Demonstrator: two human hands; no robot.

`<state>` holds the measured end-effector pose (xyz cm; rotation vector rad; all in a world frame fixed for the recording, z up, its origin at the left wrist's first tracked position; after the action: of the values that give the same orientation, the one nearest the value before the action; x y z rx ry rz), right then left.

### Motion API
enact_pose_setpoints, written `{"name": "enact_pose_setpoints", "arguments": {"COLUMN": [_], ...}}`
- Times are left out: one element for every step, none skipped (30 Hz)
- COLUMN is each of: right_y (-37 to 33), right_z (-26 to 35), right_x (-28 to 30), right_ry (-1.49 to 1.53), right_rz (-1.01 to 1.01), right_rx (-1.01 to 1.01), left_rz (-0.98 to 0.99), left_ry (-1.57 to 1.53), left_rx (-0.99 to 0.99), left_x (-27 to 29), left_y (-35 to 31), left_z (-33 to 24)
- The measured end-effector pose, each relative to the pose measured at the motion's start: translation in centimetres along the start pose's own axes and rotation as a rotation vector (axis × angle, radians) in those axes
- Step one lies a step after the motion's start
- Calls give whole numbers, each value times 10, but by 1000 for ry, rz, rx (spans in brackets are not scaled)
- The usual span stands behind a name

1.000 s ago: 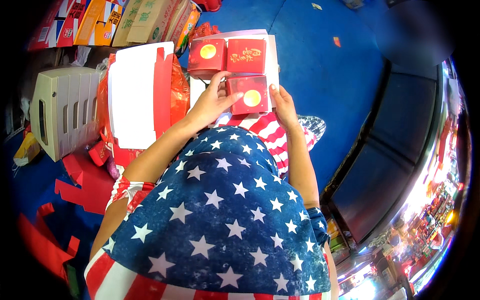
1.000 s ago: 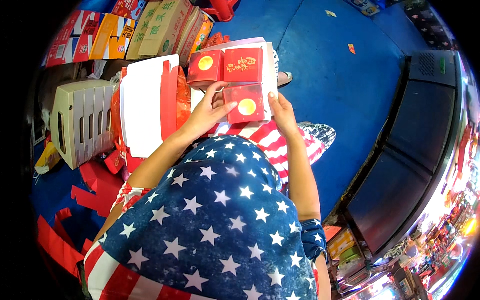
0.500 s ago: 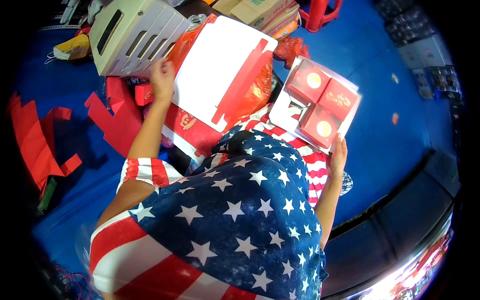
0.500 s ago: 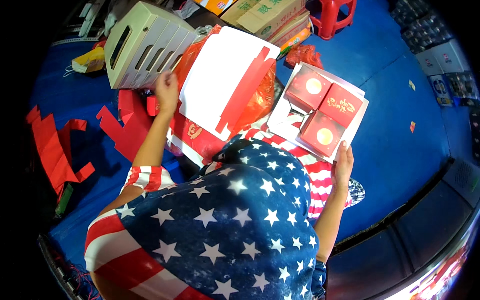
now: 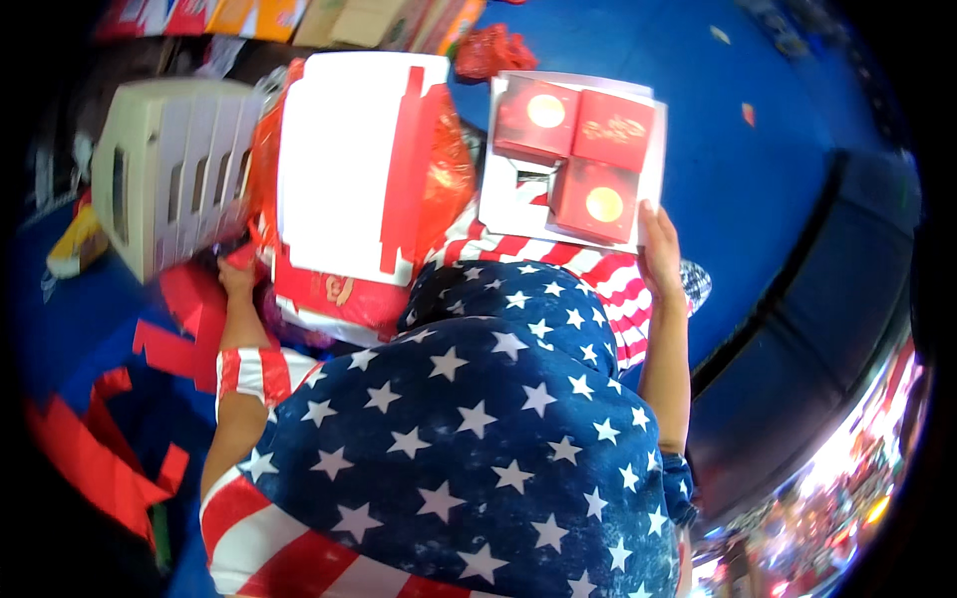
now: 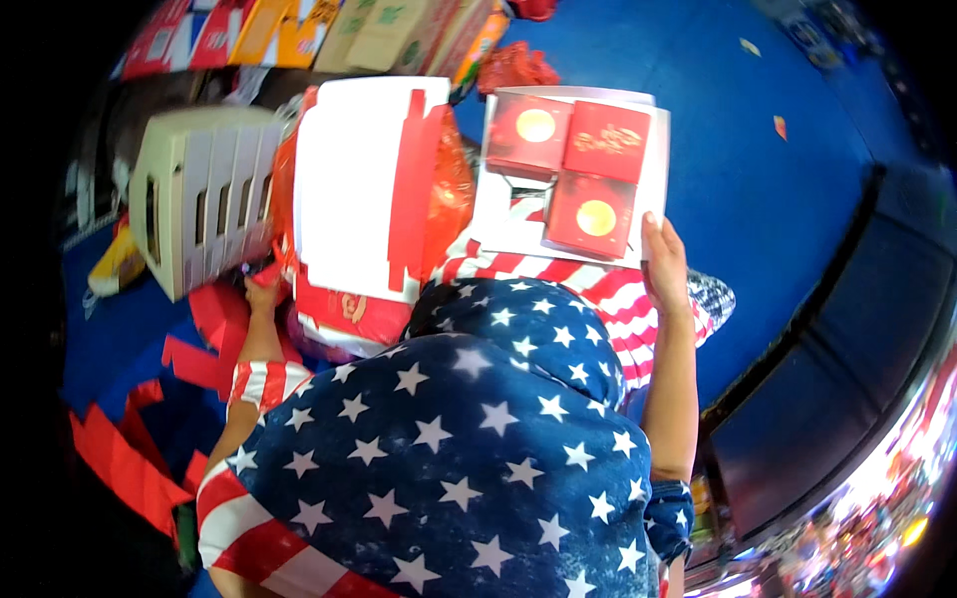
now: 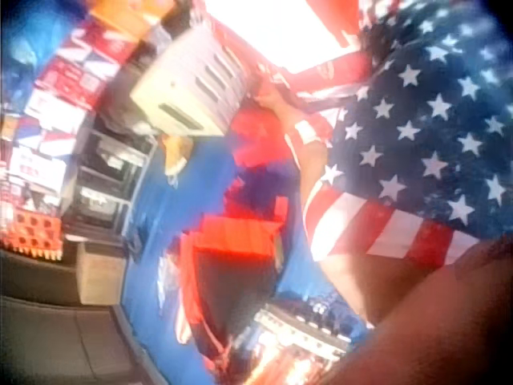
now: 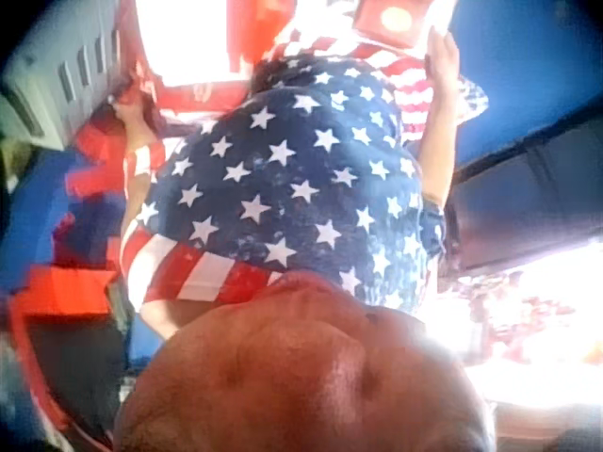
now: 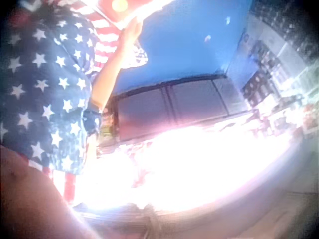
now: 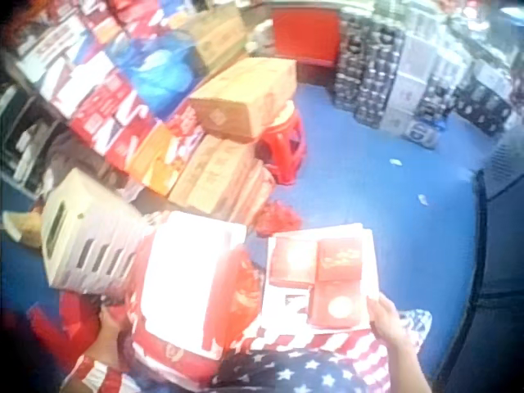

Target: The person picks up small red boxes and places them on a counter. They then pick up a white cardboard box and fold its flaps to assemble it, securing the edges with red tape.

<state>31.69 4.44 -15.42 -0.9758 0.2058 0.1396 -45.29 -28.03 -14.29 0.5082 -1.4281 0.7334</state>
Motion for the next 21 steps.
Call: {"name": "enact_pose_setpoints", "arguments": {"right_y": [0, -2, -6, -3, -7, -10, -11, -11, -14, -16, -18, -17, -16, -16, -17, -11, -15, -21, -25, -26, -27], "right_z": [1, 2, -1, -7, -8, -9, -9, -11, -12, -12, -13, -15, -13, -12, -14, -21, -19, -18, -18, -19, -21], "right_x": [-3, -9, -11, -7, -10, -14, -17, -17, -15, -16, -15, -12, -10, -9, -5, 4, 5, 7, 8, 10, 13], "right_ry": [9, 19, 15, 24, 82, 122, 156, 175, 174, 172, 176, 184, 189, 185, 182, 199, 192, 213, 237, 251, 263], "right_rz": [18, 18, 2, 20, 10, 34, 63, 75, 66, 60, 56, 53, 40, 30, 17, 55, 59, 61, 53, 49, 37], "right_rx": [-8, -3, -3, 7, 12, 20, 24, 25, 21, 15, 12, 17, 15, 10, 0, 21, 26, 41, 65, 64, 68], "left_rz": [-14, -58, -119, -180, -262, -300, -337, -381, -427, -473, -522, -574, -632, -636, -554, -465, -291, -101, 77, 257, 432], "left_ry": [31, 56, 65, 73, 55, 90, 127, 118, 107, 99, 35, -29, -93, -208, -438, -677, -966, -1236, -1418, -1574, -1697], "left_rx": [37, 50, 35, 27, -79, -119, -151, -181, -209, -235, -249, -264, -281, -364, -446, -499, -535, -521, -508, -456, -410], "left_x": [9, 19, 25, 34, 55, 81, 101, 118, 132, 145, 157, 168, 180, 187, 194, 199, 202, 208, 203, 199, 191], "left_y": [-3, -9, -13, -20, -24, -35, -49, -62, -74, -86, -95, -101, -104, -103, -105, -107, -116, -123, -126, -132, -136], "left_z": [5, 5, -10, -27, -62, -86, -105, -125, -143, -160, -180, -202, -225, -248, -284, -318, -359, -403, -431, -458, -478]}}
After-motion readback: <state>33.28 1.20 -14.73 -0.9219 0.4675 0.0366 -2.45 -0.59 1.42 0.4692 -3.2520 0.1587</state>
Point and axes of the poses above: each hand's wrist, its own y-axis towards the middle knuckle, its own x-axis out of the back of the hand, z = x × y, the point moved 2 cm from there along y, towards the middle knuckle, and after that the axes turned 15 degrees about -x, right-handed, at the moved point
